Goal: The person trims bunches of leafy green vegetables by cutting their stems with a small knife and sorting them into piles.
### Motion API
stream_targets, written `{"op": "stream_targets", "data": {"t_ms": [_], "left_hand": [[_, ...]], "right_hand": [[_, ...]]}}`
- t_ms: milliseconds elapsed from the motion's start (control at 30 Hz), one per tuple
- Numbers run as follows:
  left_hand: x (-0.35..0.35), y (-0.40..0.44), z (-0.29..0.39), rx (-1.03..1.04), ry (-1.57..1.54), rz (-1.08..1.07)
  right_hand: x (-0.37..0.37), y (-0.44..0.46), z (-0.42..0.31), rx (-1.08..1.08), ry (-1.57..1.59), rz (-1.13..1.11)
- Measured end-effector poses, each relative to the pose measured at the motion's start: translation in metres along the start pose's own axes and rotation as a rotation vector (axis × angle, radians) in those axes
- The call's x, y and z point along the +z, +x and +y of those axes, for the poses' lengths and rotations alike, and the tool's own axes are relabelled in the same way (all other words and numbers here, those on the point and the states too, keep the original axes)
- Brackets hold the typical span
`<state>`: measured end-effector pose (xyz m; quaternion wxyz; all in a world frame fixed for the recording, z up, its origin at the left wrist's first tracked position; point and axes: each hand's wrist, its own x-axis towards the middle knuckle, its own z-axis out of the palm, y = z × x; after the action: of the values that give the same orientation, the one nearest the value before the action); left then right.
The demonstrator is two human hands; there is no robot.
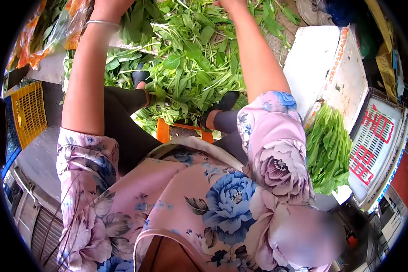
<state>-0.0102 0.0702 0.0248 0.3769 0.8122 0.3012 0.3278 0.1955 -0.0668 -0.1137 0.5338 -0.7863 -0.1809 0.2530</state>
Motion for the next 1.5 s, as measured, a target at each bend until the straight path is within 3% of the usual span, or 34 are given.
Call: {"op": "stream_targets", "data": {"t_ms": [33, 133, 233, 300, 367, 467, 533, 567, 633, 700, 767, 833, 867, 900, 967, 1033, 1100, 1233, 1333, 1500], "left_hand": [[-0.003, 0.002, -0.001, -0.012, -0.014, -0.005], [-0.01, 0.005, -0.007, -0.04, -0.039, -0.01], [-0.013, 0.003, -0.013, 0.008, 0.095, 0.039], [-0.013, 0.001, -0.015, 0.029, 0.051, 0.06], [-0.017, 0.0, -0.012, 0.03, 0.117, 0.095], [-0.025, -0.001, -0.015, -0.007, 0.107, 0.104], [-0.031, -0.001, -0.02, 0.001, 0.106, 0.1], [-0.033, -0.002, -0.021, 0.013, 0.099, 0.082], [-0.04, -0.004, -0.02, 0.016, 0.093, 0.065], [-0.044, -0.006, -0.02, -0.026, 0.016, -0.048], [-0.041, -0.007, -0.023, -0.037, 0.067, -0.023], [-0.047, -0.013, -0.012, -0.206, -0.241, -0.3], [-0.051, -0.023, -0.001, -0.237, -0.251, -0.375], [-0.036, -0.021, -0.025, -0.447, -0.507, -0.546], [-0.023, -0.033, -0.017, -0.568, -0.769, -0.679], [-0.01, -0.047, -0.007, -0.65, -0.878, -0.736], [0.0, -0.058, -0.001, -0.648, -0.897, -0.703], [0.008, -0.063, 0.007, -0.61, -0.996, -0.719], [0.008, -0.065, 0.01, -0.568, -0.957, -0.768], [-0.003, -0.041, -0.004, -0.502, -1.105, -0.698]], "right_hand": [[-0.007, 0.0, 0.005, -0.004, -0.007, -0.005], [-0.017, -0.016, 0.018, 0.075, -0.462, 0.086], [0.026, -0.07, 0.023, 0.202, -0.66, -0.099], [0.067, -0.099, 0.035, 0.111, -0.855, -0.127], [0.104, -0.125, 0.038, 0.175, -1.069, -0.162], [0.108, -0.123, 0.056, 0.208, -0.927, -0.201], [0.09, -0.104, 0.058, 0.252, -0.541, -0.263], [0.086, -0.094, 0.076, 0.127, -0.427, -0.101], [0.063, -0.103, 0.03, 0.238, -0.25, -0.103], [0.04, -0.104, 0.015, 0.238, -0.184, -0.116], [0.025, -0.109, 0.0, 0.232, -0.114, -0.129], [0.016, -0.124, -0.017, 0.187, 0.01, -0.064], [0.012, -0.132, -0.025, 0.157, 0.008, -0.051], [0.011, -0.138, -0.029, 0.145, 0.009, -0.046], [0.012, -0.146, -0.031, -0.184, 0.036, 0.031], [0.007, -0.149, -0.035, -0.187, -0.126, 0.042], [0.01, -0.167, -0.052, -0.26, -0.295, 0.146], [0.013, -0.181, -0.056, -0.63, -0.513, 0.272], [0.008, -0.185, -0.056, -0.572, -0.544, 0.246], [-0.028, -0.187, -0.056, -0.19, -0.412, 0.135]]}}
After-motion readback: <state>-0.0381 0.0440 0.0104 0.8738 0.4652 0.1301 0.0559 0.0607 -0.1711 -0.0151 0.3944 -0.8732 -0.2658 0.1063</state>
